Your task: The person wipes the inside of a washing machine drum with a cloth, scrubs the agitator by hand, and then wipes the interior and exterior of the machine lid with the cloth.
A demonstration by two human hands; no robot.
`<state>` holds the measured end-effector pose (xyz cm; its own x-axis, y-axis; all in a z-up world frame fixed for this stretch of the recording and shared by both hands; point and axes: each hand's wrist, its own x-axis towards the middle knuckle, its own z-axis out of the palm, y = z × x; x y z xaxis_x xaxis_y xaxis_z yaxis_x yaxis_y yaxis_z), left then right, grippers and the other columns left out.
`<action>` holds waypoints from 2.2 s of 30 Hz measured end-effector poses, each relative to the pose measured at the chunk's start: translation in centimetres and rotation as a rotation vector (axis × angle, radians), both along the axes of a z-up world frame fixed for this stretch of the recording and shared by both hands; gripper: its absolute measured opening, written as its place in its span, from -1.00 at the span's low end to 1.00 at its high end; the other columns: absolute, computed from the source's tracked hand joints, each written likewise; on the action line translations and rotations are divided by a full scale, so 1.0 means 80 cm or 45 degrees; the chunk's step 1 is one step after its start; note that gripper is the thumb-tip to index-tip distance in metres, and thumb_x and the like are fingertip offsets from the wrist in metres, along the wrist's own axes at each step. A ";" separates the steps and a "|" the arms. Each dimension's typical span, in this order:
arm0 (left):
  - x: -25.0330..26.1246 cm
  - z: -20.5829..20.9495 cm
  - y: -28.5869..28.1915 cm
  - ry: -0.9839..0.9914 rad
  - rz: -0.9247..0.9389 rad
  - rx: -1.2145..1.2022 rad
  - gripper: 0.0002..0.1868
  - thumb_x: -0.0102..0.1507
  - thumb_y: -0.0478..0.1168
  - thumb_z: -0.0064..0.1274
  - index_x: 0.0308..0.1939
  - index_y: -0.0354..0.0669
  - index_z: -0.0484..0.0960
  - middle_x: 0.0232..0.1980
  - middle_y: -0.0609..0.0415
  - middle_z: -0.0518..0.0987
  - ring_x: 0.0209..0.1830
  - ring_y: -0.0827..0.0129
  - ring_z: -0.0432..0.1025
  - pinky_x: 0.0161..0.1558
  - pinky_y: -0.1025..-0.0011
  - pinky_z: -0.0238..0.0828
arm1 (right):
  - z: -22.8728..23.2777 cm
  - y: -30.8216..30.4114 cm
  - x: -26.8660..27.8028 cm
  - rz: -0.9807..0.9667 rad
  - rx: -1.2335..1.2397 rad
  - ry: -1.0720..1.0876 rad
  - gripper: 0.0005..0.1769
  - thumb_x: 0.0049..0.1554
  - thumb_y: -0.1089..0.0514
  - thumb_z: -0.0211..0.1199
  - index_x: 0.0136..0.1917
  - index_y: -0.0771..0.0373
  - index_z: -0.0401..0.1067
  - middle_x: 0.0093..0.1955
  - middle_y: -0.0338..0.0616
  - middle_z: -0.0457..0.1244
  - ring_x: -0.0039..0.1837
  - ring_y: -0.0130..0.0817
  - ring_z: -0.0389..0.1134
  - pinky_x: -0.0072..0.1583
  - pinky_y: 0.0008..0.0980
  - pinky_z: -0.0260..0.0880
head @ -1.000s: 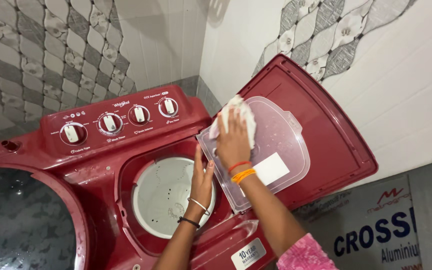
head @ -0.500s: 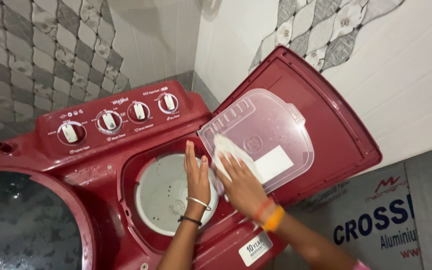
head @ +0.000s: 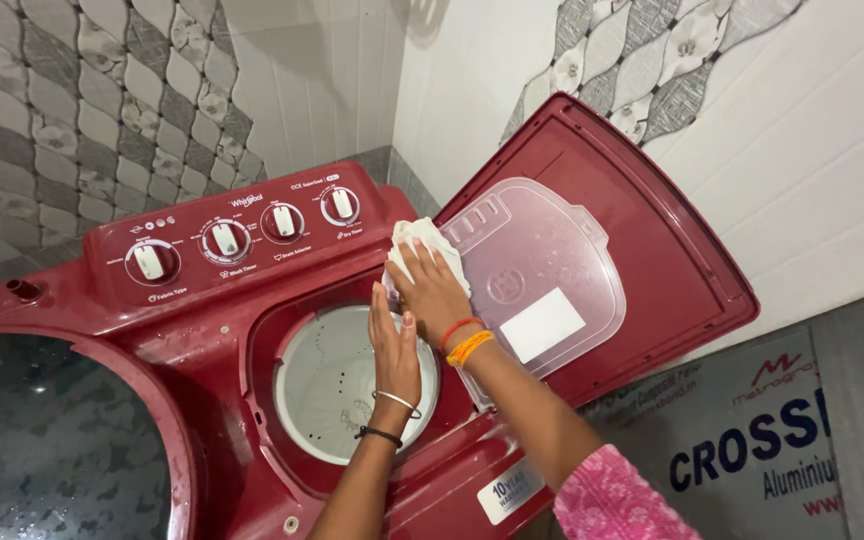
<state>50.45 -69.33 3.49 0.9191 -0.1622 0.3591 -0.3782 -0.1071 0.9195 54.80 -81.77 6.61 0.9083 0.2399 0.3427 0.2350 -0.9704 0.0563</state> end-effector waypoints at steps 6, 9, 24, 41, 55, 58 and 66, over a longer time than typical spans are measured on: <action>0.001 -0.009 0.001 0.021 0.011 0.060 -0.25 0.48 0.04 -0.35 0.58 -0.43 -0.09 0.67 -0.31 -0.06 0.67 -0.11 -0.18 0.56 0.09 -0.29 | 0.025 -0.004 -0.093 0.094 -0.041 0.074 -0.23 0.11 0.13 0.21 0.58 0.15 0.16 0.65 0.15 -0.08 0.67 0.05 -0.12 0.58 0.01 -0.16; 0.002 -0.008 -0.001 0.029 0.033 0.066 -0.26 0.47 0.03 -0.33 0.58 -0.40 -0.05 0.67 -0.29 -0.04 0.67 -0.09 -0.15 0.58 0.10 -0.26 | 0.050 -0.010 -0.164 0.036 -0.035 0.508 -0.06 -0.08 0.12 0.31 0.54 0.21 0.09 0.63 0.18 -0.17 0.64 0.11 -0.21 0.54 0.05 -0.24; 0.000 -0.006 -0.002 -0.008 -0.009 0.018 -0.21 0.46 0.04 -0.31 0.59 -0.42 -0.13 0.65 -0.31 -0.04 0.66 -0.10 -0.13 0.56 0.11 -0.25 | 0.005 0.008 -0.017 0.028 0.063 -0.027 -0.34 0.17 0.09 0.11 0.53 0.18 0.19 0.62 0.17 -0.03 0.65 0.11 -0.08 0.59 0.04 -0.20; -0.005 0.029 0.004 -0.130 -0.051 0.058 -0.16 0.47 0.14 -0.35 0.60 -0.44 -0.14 0.68 -0.36 -0.09 0.69 -0.16 -0.16 0.59 0.07 -0.30 | 0.013 0.013 -0.080 0.000 0.211 -0.116 -0.30 0.16 0.11 0.08 0.56 0.21 0.20 0.62 0.14 0.01 0.64 0.06 -0.04 0.59 -0.07 -0.13; -0.002 0.015 0.004 -0.142 -0.051 0.164 -0.17 0.47 0.14 -0.35 0.58 -0.47 -0.10 0.67 -0.35 -0.10 0.69 -0.14 -0.18 0.59 0.06 -0.31 | 0.096 -0.118 -0.023 -0.569 -0.163 -0.514 -0.23 0.03 0.20 0.21 0.52 0.20 0.21 0.56 0.19 0.05 0.56 0.15 0.06 0.49 0.02 0.09; -0.001 0.017 0.003 -0.163 -0.055 0.153 -0.17 0.47 0.13 -0.36 0.58 -0.48 -0.11 0.67 -0.35 -0.10 0.68 -0.15 -0.18 0.59 0.07 -0.30 | 0.085 -0.094 -0.018 -0.575 0.032 -0.468 -0.19 -0.04 0.19 0.23 0.51 0.22 0.24 0.54 0.30 0.03 0.55 0.21 0.04 0.46 -0.02 0.12; 0.001 0.021 0.000 -0.218 -0.076 0.153 -0.17 0.46 0.14 -0.34 0.59 -0.44 -0.08 0.67 -0.34 -0.06 0.69 -0.15 -0.17 0.60 0.07 -0.29 | -0.011 0.005 -0.043 -0.139 0.172 -0.162 -0.24 0.09 0.17 0.21 0.55 0.18 0.15 0.61 0.17 0.02 0.60 0.08 0.06 0.45 -0.11 0.17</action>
